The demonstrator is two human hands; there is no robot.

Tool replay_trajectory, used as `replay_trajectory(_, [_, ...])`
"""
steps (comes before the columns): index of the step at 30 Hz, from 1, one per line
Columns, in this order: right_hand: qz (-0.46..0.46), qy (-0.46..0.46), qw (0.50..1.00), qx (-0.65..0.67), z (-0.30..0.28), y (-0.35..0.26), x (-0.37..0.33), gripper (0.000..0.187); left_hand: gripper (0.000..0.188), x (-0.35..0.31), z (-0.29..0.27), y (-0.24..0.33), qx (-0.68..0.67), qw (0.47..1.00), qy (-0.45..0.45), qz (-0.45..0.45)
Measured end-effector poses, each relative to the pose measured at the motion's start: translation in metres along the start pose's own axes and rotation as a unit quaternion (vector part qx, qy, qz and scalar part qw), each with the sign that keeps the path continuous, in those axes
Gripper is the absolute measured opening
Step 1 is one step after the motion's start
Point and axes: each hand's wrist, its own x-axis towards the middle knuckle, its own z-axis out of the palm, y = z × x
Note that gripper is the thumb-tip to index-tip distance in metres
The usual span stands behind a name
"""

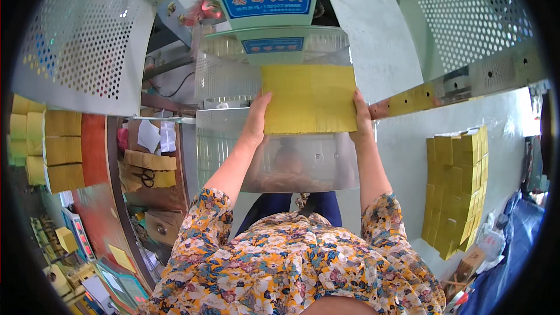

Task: Stack, weigh, and apply elastic bands to yellow paper products in a paper mill or factory setting.

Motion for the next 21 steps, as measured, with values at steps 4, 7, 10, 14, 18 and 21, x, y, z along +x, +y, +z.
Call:
replay_trajectory(4, [-0.003, -0.029, 1.000, -0.010, -0.001, -0.004, -0.002, 0.060, 0.053, 0.002, -0.008, -0.008, 0.007, 1.000, 0.009, 0.006])
replay_trajectory(7, [-0.020, -0.051, 0.998, 0.011, -0.006, -0.003, -0.003, 0.062, 0.051, 0.001, 0.000, -0.014, 0.019, 1.000, 0.016, 0.019])
replay_trajectory(10, [-0.052, -0.093, 0.994, -0.001, -0.005, -0.005, -0.005, 0.064, 0.047, 0.000, 0.001, -0.017, 0.033, 0.998, 0.027, 0.040])
replay_trajectory(14, [0.013, -0.092, 0.995, -0.041, -0.006, -0.011, -0.009, 0.072, 0.044, -0.003, -0.001, -0.019, 0.054, 0.997, 0.033, 0.034])
replay_trajectory(18, [0.014, -0.071, 0.997, -0.031, -0.011, -0.005, -0.003, 0.075, 0.042, 0.000, 0.001, -0.025, 0.053, 0.998, 0.028, 0.036])
replay_trajectory(21, [0.027, -0.108, 0.994, -0.013, -0.014, -0.006, -0.001, 0.076, 0.042, 0.004, 0.006, -0.032, 0.078, 0.996, 0.036, 0.033])
